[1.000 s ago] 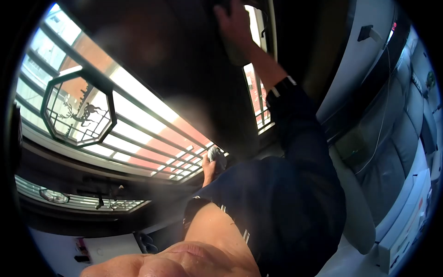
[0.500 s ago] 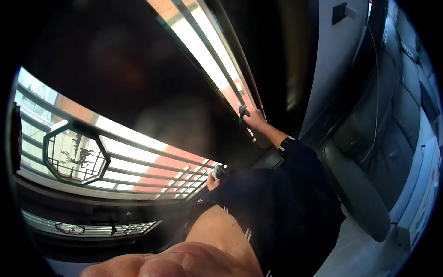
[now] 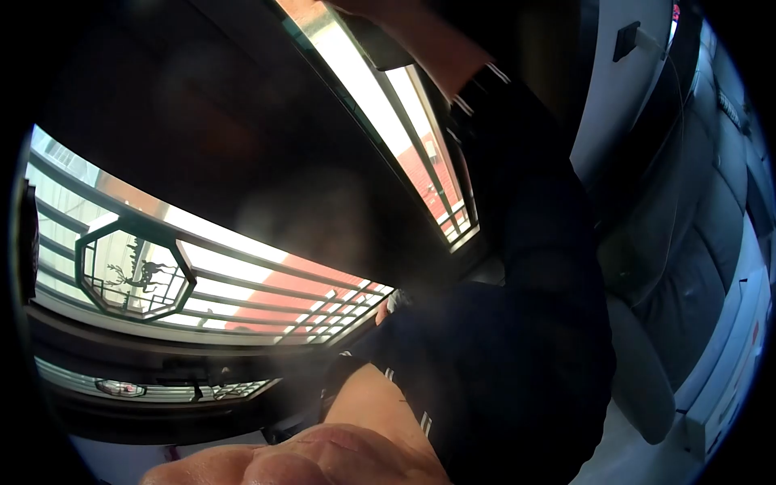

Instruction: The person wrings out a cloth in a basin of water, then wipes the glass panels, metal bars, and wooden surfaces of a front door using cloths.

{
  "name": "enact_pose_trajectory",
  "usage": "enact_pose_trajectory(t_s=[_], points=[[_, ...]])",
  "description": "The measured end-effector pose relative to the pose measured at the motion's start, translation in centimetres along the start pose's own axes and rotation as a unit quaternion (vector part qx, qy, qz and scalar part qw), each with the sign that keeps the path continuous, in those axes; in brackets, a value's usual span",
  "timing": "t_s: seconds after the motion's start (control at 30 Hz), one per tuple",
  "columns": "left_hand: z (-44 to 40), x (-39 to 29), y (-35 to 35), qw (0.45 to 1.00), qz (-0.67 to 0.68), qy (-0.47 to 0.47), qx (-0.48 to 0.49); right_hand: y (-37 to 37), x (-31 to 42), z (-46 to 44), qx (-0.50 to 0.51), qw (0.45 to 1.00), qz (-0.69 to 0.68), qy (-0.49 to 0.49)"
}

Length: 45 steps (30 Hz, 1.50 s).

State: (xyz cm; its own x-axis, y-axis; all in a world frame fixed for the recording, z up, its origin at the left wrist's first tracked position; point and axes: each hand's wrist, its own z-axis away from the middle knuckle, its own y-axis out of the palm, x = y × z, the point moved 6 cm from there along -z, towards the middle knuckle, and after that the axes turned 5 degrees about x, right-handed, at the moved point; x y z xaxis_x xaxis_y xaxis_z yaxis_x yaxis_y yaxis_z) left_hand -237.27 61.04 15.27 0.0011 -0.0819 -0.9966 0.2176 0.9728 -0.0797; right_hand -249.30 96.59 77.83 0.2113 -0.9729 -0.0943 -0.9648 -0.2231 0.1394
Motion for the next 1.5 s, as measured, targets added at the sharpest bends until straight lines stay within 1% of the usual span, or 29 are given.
enact_pose_trajectory(t_s=[0.07, 0.1, 0.13, 0.17, 0.2, 0.23, 0.27, 0.33, 0.4, 0.47, 0.53, 0.6, 0.67, 0.73, 0.77, 0.8, 0.83, 0.87, 0.9, 1.03, 1.13, 1.2, 1.27, 1.3, 1.33, 1.4, 1.43, 1.47, 1.5], points=[[0.6, -0.3, -0.1, 0.999, -0.006, -0.023, -0.022, 0.9, 0.8, 1.9, 0.015, 1.0, -0.002, -0.003], [0.8, 1.1, -0.8, 0.998, -0.019, -0.04, -0.035, 1.3, 1.3, 3.2, 0.026, 1.0, -0.002, -0.006], [0.9, 1.5, -1.0, 0.997, 0.057, -0.025, -0.04, 1.5, 1.4, 4.8, 0.046, 0.999, 0.016, 0.0], [1.4, 2.1, -1.0, 0.997, 0.044, -0.033, -0.058, 1.3, 1.3, 6.8, 0.067, 0.997, 0.033, 0.005], [1.8, 0.9, -0.8, 0.996, 0.029, -0.04, -0.076, 0.9, 1.0, 9.1, 0.087, 0.995, 0.051, 0.009], [2.0, 0.9, -1.2, 0.997, 0.029, -0.027, -0.065, 0.6, 0.9, 11.6, 0.106, 0.992, 0.069, 0.014], [2.8, 1.3, -1.6, 0.997, 0.028, -0.048, -0.06, 0.5, 1.1, 14.6, 0.145, 0.988, 0.046, 0.018], [3.5, -0.6, -1.5, 0.995, 0.027, -0.085, -0.045, 0.3, 1.4, 22.2, 0.218, 0.976, 0.004, 0.024], [4.0, -1.6, -1.7, 0.993, 0.003, -0.118, -0.014, -0.1, 1.5, 32.0, 0.166, 0.985, -0.018, 0.04], [4.4, -1.2, -2.0, 0.992, 0.003, -0.121, 0.032, -0.8, 2.6, 41.0, 0.216, 0.968, 0.028, 0.125], [5.2, 0.6, -3.1, 0.992, -0.052, -0.099, 0.061, -2.0, 4.4, 46.7, 0.351, 0.905, 0.003, 0.243], [5.7, 2.1, -4.1, 0.987, -0.109, -0.076, 0.09, -3.4, 6.5, 53.1, 0.313, 0.892, 0.003, 0.326], [6.5, 1.9, -4.3, 0.973, -0.161, -0.153, 0.067, -4.9, 8.0, 57.8, 0.27, 0.858, 0.05, 0.434], [7.1, 0.9, -3.9, 0.969, -0.118, -0.214, 0.042, -5.8, 9.2, 67.1, 0.206, 0.777, 0.143, 0.577], [8.1, 2.8, -5.2, 0.962, -0.147, -0.224, 0.046, -6.1, 9.2, 71.7, 0.253, 0.632, 0.11, 0.724], [9.2, 4.5, -6.5, 0.955, -0.177, -0.234, 0.048, -6.7, 9.9, 75.9, 0.288, 0.459, 0.069, 0.838], [9.9, 5.2, -7.0, 0.956, -0.13, -0.261, 0.041, -7.3, 10.0, 78.5, 0.305, 0.376, 0.063, 0.873], [10.7, 5.7, -7.4, 0.954, -0.082, -0.286, 0.034, -7.1, 10.6, 88.7, 0.328, 0.323, 0.045, 0.887], [10.9, 5.8, -7.5, 0.952, -0.054, -0.3, 0.028, -8.0, 10.4, 89.8, 0.31, 0.282, 0.02, 0.908], [11.2, 5.9, -8.1, 0.946, -0.06, -0.316, 0.02, -8.8, 10.5, 91.1, 0.204, 0.207, -0.068, 0.955], [10.9, 5.8, -8.3, 0.945, -0.069, -0.319, 0.027, -8.2, 11.4, 91.1, 0.152, 0.159, -0.129, 0.967], [10.4, 5.7, -8.2, 0.946, -0.072, -0.315, 0.037, -7.8, 12.1, 89.9, 0.129, 0.145, -0.16, 0.968], [9.4, 5.7, -7.9, 0.949, -0.071, -0.304, 0.049, -7.6, 12.2, 87.7, 0.103, 0.162, -0.194, 0.962], [8.8, 5.6, -7.7, 0.951, -0.07, -0.296, 0.054, -7.9, 11.6, 81.2, 0.071, 0.209, -0.225, 0.949], [8.2, 5.5, -7.5, 0.953, -0.068, -0.289, 0.059, -8.2, 11.2, 80.3, 0.074, 0.241, -0.222, 0.942], [6.9, 5.3, -7.0, 0.958, -0.065, -0.27, 0.072, -7.7, 10.7, 76.2, 0.15, 0.296, -0.415, 0.847], [6.2, 5.2, -6.7, 0.961, -0.063, -0.259, 0.079, -7.6, 10.4, 71.5, 0.063, 0.342, -0.354, 0.868], [5.6, 5.0, -6.4, 0.963, -0.059, -0.249, 0.085, -7.2, 9.7, 65.6, 0.052, 0.409, -0.348, 0.842], [5.0, 4.9, -6.1, 0.965, -0.055, -0.238, 0.093, -6.7, 9.4, 62.4, 0.059, 0.447, -0.37, 0.812]])
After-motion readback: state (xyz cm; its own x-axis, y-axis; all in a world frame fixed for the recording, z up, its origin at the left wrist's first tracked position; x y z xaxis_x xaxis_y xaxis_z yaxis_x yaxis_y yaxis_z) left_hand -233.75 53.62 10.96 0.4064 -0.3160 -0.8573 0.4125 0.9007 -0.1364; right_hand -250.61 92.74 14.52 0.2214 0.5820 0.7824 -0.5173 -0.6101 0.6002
